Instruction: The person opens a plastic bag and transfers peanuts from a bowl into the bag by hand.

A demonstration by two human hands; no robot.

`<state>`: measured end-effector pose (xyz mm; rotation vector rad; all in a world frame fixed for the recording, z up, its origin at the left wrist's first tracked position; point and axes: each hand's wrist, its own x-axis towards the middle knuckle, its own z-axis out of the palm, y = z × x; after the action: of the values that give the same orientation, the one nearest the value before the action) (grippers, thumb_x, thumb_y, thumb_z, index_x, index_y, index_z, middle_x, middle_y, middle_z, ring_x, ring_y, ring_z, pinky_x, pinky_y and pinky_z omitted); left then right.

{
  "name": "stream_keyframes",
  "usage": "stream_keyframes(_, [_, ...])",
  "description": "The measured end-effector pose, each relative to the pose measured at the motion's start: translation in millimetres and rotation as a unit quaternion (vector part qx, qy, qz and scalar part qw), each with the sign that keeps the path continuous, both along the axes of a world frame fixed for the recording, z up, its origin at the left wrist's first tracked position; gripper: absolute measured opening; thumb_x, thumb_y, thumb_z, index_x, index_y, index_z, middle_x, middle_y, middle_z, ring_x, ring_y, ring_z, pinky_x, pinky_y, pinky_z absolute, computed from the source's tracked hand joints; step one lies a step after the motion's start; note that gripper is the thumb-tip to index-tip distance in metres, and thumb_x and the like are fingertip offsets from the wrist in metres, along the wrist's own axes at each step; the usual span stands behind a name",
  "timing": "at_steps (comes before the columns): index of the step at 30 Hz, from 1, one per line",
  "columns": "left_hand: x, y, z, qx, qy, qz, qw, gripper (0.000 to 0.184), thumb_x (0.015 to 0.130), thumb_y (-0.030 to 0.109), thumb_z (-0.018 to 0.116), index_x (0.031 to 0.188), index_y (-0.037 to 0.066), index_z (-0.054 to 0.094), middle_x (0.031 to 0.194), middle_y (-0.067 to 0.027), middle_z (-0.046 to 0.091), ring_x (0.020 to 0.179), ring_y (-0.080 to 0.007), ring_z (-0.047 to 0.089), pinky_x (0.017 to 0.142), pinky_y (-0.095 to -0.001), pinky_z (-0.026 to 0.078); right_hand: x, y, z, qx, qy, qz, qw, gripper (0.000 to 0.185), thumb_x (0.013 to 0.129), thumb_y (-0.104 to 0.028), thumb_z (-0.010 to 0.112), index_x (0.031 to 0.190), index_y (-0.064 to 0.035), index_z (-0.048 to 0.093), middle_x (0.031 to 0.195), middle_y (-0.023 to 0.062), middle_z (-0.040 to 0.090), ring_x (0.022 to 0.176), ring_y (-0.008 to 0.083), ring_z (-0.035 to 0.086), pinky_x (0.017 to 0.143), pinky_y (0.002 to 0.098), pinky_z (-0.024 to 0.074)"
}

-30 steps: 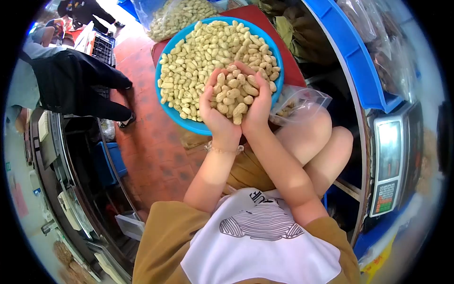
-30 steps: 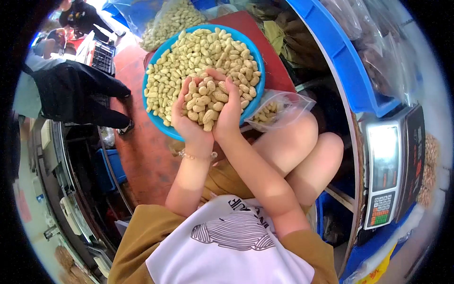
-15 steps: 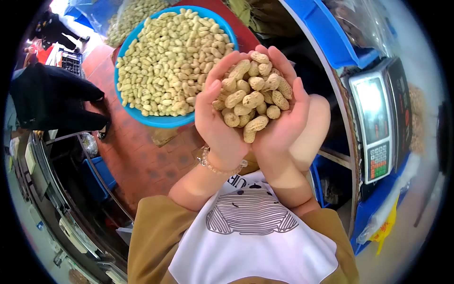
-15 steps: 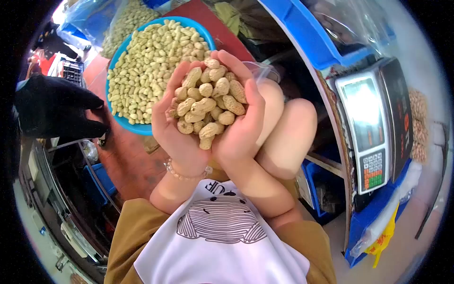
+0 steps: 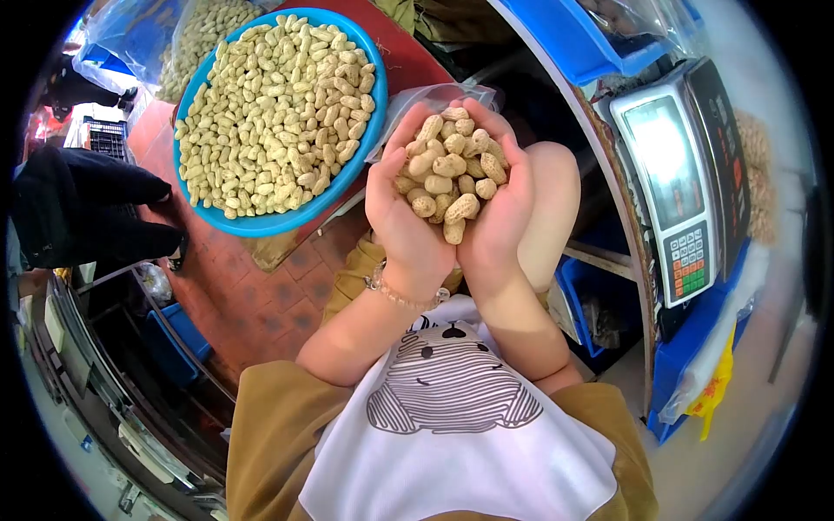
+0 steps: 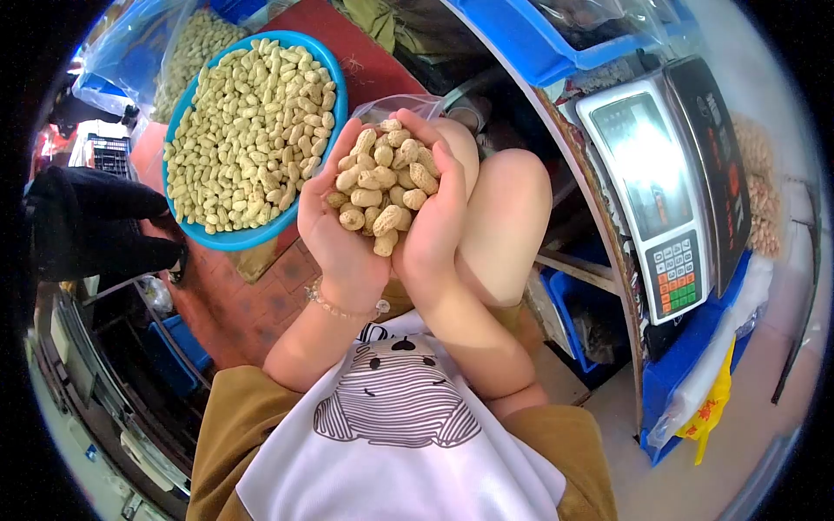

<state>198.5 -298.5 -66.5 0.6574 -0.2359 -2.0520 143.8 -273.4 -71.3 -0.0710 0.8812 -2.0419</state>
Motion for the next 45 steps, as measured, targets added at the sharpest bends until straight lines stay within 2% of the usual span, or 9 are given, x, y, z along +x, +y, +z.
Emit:
stream_keyframes(6, [-1, 5, 3, 0.031, -0.014, 0.006, 0.999, 0.055, 0.094, 0.024, 0.034, 0.142, -0.002, 0.044, 0.141, -0.0161, 0.05, 0.13, -0.0285, 0.05, 0.112, -0.0421, 0.038, -3, 6, -2, 0.012, -0.038, 0.022, 0.999, 0.043, 0.102, -0.023, 0.028, 0.124, -0.0001, 0.057, 0.124, 0.0098, 0.06, 0.116, 0.0211, 0.057, 0.105, 0.0346, 0.0436])
stream_keyframes(12, [2, 8, 4, 0.056, -0.01, 0.001, 0.998, 0.052, 0.095, 0.022, 0.035, 0.141, -0.001, 0.045, 0.141, -0.014, 0.051, 0.13, -0.0275, 0.05, 0.112, -0.0417, 0.038, 0, 10, -3, 0.028, -0.044, 0.024, 0.998, 0.042, 0.102, -0.025, 0.03, 0.125, -0.0016, 0.056, 0.125, 0.009, 0.06, 0.116, 0.0212, 0.057, 0.104, 0.0351, 0.0439])
stream_keyframes(15, [2, 10, 6, 0.078, -0.031, 0.002, 0.996, 0.051, 0.095, 0.022, 0.036, 0.14, 0.0, 0.045, 0.14, -0.0138, 0.051, 0.13, -0.0273, 0.05, 0.112, -0.0414, 0.038, 3, 12, -5, 0.041, -0.034, 0.026, 0.998, 0.042, 0.101, -0.027, 0.032, 0.129, -0.0015, 0.051, 0.123, 0.0124, 0.059, 0.113, 0.0221, 0.058, 0.102, 0.0356, 0.0457])
stream_keyframes(24, [10, 7, -8, 0.076, -0.052, -0.001, 0.996, 0.055, 0.093, 0.023, 0.037, 0.145, 0.004, 0.04, 0.143, -0.0135, 0.047, 0.131, -0.0266, 0.047, 0.112, -0.041, 0.037, 11, 11, -21, 0.086, 0.032, 0.034, 0.995, 0.042, 0.1, -0.023, 0.031, 0.126, 0.0005, 0.055, 0.125, 0.0111, 0.057, 0.115, 0.019, 0.056, 0.103, 0.0331, 0.0426])
stream_keyframes(27, [10, 4, -7, 0.089, -0.06, 0.003, 0.994, 0.055, 0.093, 0.022, 0.037, 0.144, 0.004, 0.041, 0.143, -0.0133, 0.047, 0.131, -0.0267, 0.047, 0.112, -0.041, 0.037, 11, 9, -30, 0.101, 0.079, 0.04, 0.991, 0.043, 0.101, -0.027, 0.033, 0.13, -0.002, 0.052, 0.125, 0.0099, 0.058, 0.117, 0.0216, 0.057, 0.106, 0.0347, 0.0423])
stream_keyframes(30, [10, 2, -8, 0.099, -0.038, 0.007, 0.994, 0.054, 0.092, 0.021, 0.038, 0.144, 0.004, 0.041, 0.142, -0.0133, 0.047, 0.131, -0.0272, 0.047, 0.112, -0.041, 0.037, 12, 7, -25, 0.098, 0.059, 0.031, 0.993, 0.044, 0.102, -0.028, 0.032, 0.131, -0.0025, 0.052, 0.127, 0.01, 0.057, 0.118, 0.0212, 0.056, 0.106, 0.0346, 0.0421])
stream_keyframes(33, [10, 1, -12, 0.098, -0.034, 0.011, 0.995, 0.05, 0.095, 0.021, 0.039, 0.141, 0.002, 0.045, 0.139, -0.0157, 0.051, 0.128, -0.0294, 0.051, 0.111, -0.0437, 0.039, 12, 5, -21, 0.086, 0.042, 0.015, 0.995, 0.043, 0.102, -0.021, 0.029, 0.127, 0.0027, 0.055, 0.128, 0.0106, 0.056, 0.119, 0.018, 0.053, 0.106, 0.031, 0.0392])
stream_keyframes(42, [10, -1, -15, 0.073, -0.029, 0.005, 0.997, 0.055, 0.092, 0.019, 0.037, 0.144, 0.003, 0.04, 0.143, -0.0127, 0.047, 0.132, -0.0266, 0.046, 0.112, -0.0404, 0.037, 11, 4, -24, 0.093, 0.035, 0.019, 0.995, 0.045, 0.105, -0.027, 0.031, 0.129, 0.002, 0.055, 0.13, 0.0102, 0.055, 0.12, 0.0183, 0.052, 0.106, 0.0313, 0.039])
stream_keyframes(45, [9, -1, -13, 0.074, -0.028, 0.004, 0.997, 0.054, 0.093, 0.019, 0.036, 0.144, 0.002, 0.041, 0.144, -0.0128, 0.047, 0.133, -0.0266, 0.045, 0.113, -0.0404, 0.036, 11, 3, -26, 0.104, 0.03, 0.02, 0.994, 0.046, 0.104, -0.03, 0.03, 0.135, -0.0031, 0.051, 0.131, 0.0118, 0.056, 0.12, 0.0222, 0.055, 0.107, 0.0344, 0.0406])
